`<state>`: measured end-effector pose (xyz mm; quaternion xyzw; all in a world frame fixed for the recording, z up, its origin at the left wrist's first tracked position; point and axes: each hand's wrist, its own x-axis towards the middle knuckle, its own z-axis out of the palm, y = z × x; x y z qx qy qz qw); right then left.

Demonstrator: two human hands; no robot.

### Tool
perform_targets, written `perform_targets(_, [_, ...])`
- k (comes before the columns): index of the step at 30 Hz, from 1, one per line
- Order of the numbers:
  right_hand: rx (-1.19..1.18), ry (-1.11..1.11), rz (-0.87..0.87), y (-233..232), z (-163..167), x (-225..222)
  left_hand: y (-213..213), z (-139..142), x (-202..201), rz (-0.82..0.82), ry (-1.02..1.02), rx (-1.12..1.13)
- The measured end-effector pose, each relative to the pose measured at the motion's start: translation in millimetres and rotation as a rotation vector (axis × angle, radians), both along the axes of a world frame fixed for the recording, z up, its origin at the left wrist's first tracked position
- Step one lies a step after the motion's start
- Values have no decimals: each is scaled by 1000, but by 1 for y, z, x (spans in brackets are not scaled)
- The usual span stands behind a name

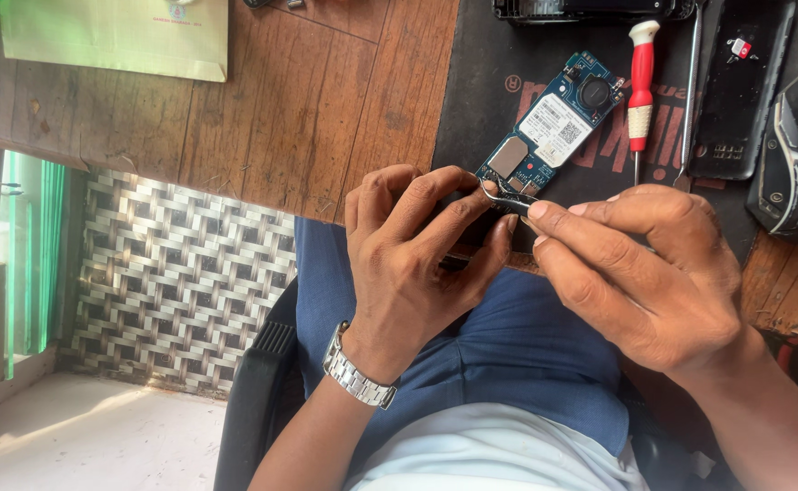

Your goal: The person repairs a disassembled feature phone on a work mat. They use a screwdriver and tweezers to work on the exposed motherboard, manipulate small components, then align the board with the phone housing, attach the keypad front, and press the casing back together by hand.

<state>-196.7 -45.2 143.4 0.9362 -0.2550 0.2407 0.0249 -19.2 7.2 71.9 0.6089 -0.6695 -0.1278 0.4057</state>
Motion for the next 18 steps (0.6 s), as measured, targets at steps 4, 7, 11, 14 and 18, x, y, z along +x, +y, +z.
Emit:
perform_targets(4, [76, -34, 5, -1, 0, 1, 0, 0, 0, -1, -4, 1])
perform_targets(7, [109, -41, -8, -4, 4, -1, 0, 0, 1, -4, -3, 2])
perform_targets(11, [153, -69, -38, -7, 3, -2, -1, 0, 0, -4, 8, 3])
perform_targets(14, [193, -96, -63, -11, 0, -8, 0, 0, 0, 0, 7, 4])
perform_targets(18, [317, -169, -84, -14, -4, -22, -1, 0, 1, -2, -6, -8])
